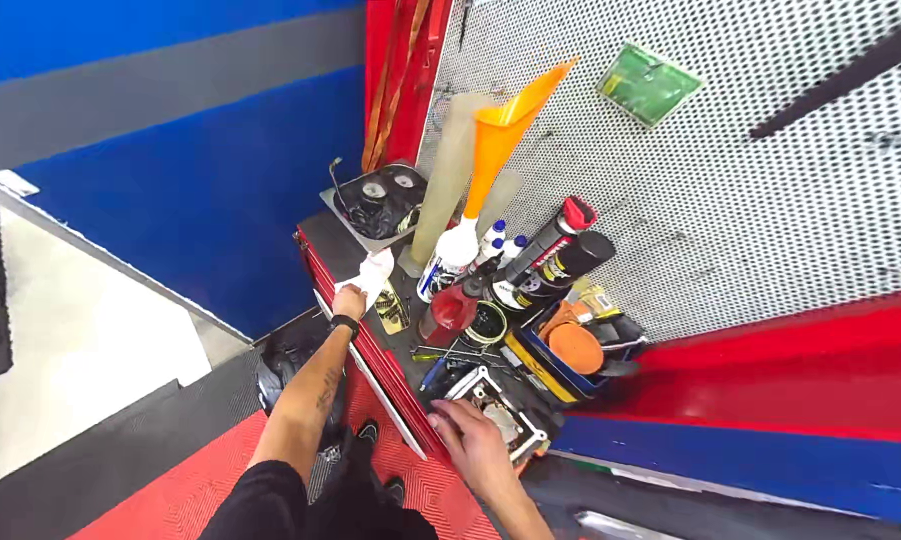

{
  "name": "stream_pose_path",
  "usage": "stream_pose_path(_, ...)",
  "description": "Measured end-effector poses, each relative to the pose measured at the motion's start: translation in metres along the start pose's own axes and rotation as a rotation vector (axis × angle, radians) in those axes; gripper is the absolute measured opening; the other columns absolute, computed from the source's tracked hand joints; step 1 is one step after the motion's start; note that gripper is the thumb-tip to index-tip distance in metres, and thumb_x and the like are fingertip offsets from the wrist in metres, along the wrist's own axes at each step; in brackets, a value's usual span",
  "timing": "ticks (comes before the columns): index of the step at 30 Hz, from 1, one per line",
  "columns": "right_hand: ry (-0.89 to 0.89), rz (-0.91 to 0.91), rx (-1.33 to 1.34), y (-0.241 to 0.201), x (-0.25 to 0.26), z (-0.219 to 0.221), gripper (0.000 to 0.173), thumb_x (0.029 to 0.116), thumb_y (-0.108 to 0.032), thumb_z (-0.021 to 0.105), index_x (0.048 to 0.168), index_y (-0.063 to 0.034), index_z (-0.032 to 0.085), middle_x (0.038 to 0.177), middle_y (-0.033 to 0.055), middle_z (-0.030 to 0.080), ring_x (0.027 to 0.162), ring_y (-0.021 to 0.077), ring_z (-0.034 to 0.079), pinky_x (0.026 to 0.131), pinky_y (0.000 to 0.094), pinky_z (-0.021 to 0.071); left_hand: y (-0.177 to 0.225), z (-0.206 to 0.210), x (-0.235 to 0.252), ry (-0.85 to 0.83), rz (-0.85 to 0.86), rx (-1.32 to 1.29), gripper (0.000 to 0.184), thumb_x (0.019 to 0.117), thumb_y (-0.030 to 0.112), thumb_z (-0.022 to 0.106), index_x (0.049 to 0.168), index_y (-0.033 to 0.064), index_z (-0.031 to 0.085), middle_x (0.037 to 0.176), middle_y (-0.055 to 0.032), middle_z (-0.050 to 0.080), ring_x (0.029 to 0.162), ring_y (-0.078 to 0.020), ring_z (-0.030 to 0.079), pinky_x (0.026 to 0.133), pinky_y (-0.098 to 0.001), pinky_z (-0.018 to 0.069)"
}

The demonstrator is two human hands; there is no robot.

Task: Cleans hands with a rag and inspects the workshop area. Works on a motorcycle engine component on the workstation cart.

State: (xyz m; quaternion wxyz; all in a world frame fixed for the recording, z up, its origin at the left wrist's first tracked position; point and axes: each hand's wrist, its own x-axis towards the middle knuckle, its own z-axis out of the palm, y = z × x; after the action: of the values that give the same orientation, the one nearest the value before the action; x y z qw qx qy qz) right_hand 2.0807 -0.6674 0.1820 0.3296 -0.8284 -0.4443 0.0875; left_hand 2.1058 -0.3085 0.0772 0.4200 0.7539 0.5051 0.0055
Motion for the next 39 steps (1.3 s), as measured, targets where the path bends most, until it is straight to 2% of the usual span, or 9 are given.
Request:
stream_pose_path(4, -0.039, 0.103, 0.244, -0.008, 0.032, 0.022, 0.03, 0.1049, -0.032, 0.055, 0.113, -0.0135, 0.077, 0.106, -0.0007, 0.076, 0.093, 0.0072, 0.072, 0.085, 0.0306, 0.0608, -0.007, -0.036, -0.026, 0.179, 0.289, -0.04, 0.036, 0.1061, 0.032, 0.051, 0.123, 0.0059, 0.069, 0.116, -0.0163, 0.073, 0.113, -0.0321, 0.069, 0.101, -0.0556, 0.0517)
stream_pose_path(10, -0.13, 0.441, 1.106, -0.029, 0.095, 0.098, 0.037, 0.1108, -0.017, 0.038, 0.128, 0.0056, 0.062, 0.12, 0.016, 0.072, 0.106, 0.0245, 0.072, 0.093, 0.0415, 0.06, -0.028, -0.094, -0.149, 0.126, 0.766, 0.088, 0.032, 0.1069, 0.021, 0.048, 0.121, 0.0038, 0.072, 0.113, -0.0162, 0.074, 0.106, -0.0308, 0.072, 0.097, -0.0541, 0.0559)
stream_pose_path(16, -0.355, 0.751, 1.561, -0.133, 0.029, 0.139, 0.036, 0.1125, -0.035, 0.029, 0.121, -0.0153, 0.058, 0.096, -0.0031, 0.068, 0.085, 0.0043, 0.066, 0.073, 0.0262, 0.0582, -0.128, -0.087, -0.315, 0.076, 0.77, -0.208, 0.022, 0.1038, 0.016, 0.057, 0.113, 0.0035, 0.073, 0.114, -0.0105, 0.072, 0.103, -0.0191, 0.07, 0.093, -0.0378, 0.0587)
stream_pose_path(19, -0.575, 0.244, 1.522, -0.177, 0.013, 0.155, 0.034, 0.1083, -0.023, 0.034, 0.12, -0.0138, 0.065, 0.1, -0.0016, 0.076, 0.091, 0.0058, 0.072, 0.08, 0.0269, 0.0622, -0.198, -0.106, -0.376, 0.245, 0.436, -1.018, 0.026, 0.108, 0.019, 0.046, 0.113, 0.0, 0.064, 0.095, -0.0074, 0.073, 0.073, -0.0129, 0.07, 0.066, -0.0307, 0.0613)
stream_pose_path(23, -0.83, -0.896, 0.536, -0.252, -0.001, 0.192, 0.052, 0.0986, -0.023, 0.062, 0.147, -0.0054, 0.056, 0.15, 0.0101, 0.057, 0.137, 0.0214, 0.055, 0.115, 0.0457, 0.0468, -0.252, -0.147, -0.428, 0.373, 0.069, -1.19, 0.025, 0.1004, 0.009, 0.054, 0.122, -0.0004, 0.062, 0.104, -0.0038, 0.072, 0.095, -0.0095, 0.068, 0.088, -0.0338, 0.0586)
stream_pose_path(25, -0.843, -1.132, 0.24, -0.291, -0.015, 0.203, 0.058, 0.0942, -0.025, 0.072, 0.146, -0.0062, 0.056, 0.146, 0.0194, 0.057, 0.129, 0.037, 0.06, 0.103, 0.0575, 0.053, -0.285, -0.168, -0.443, 0.29, 0.078, -1.096, 0.019, 0.0979, 0.008, 0.058, 0.114, 0.0004, 0.065, 0.1, -0.0014, 0.07, 0.094, -0.0063, 0.065, 0.088, -0.0314, 0.0556)
stream_pose_path(29, -0.676, -1.368, 0.067, -0.368, -0.042, 0.249, 0.052, 0.084, -0.031, 0.08, 0.122, 0.002, 0.068, 0.1, 0.0237, 0.072, 0.083, 0.0418, 0.073, 0.068, 0.0576, 0.0596, -0.338, -0.227, -0.479, 0.146, 0.161, -1.269, 0.016, 0.0982, 0.002, 0.051, 0.098, 0.0126, 0.064, 0.086, 0.0086, 0.065, 0.081, 0.0003, 0.061, 0.076, -0.0228, 0.0533)
stream_pose_path(34, -0.452, -1.559, 0.202, -0.509, -0.069, 0.374, 0.049, 0.0917, -0.049, 0.061, 0.084, -0.0025, 0.071, 0.072, 0.0133, 0.07, 0.062, 0.0304, 0.07, 0.053, 0.0471, 0.0558, -0.452, -0.303, -0.5, 0.339, 0.463, -1.831, 0.025, 0.0955, 0.025, 0.048, 0.089, 0.0261, 0.073, 0.092, 0.0073, 0.075, 0.088, -0.0033, 0.069, 0.082, -0.0261, 0.0566)
stream_pose_path(39, -0.298, -1.377, 0.515, -0.664, -0.109, 0.463, 0.059, 0.1003, -0.048, 0.042, 0.07, -0.0033, 0.065, 0.059, 0.0112, 0.064, 0.055, 0.0246, 0.066, 0.05, 0.0431, 0.052, -0.527, -0.406, -0.519, 0.628, 0.838, -1.854, 0.045, 0.0973, 0.054, 0.06, 0.126, 0.0198, 0.068, 0.122, 0.0006, 0.072, 0.118, -0.0101, 0.065, 0.104, -0.0321, 0.0512)
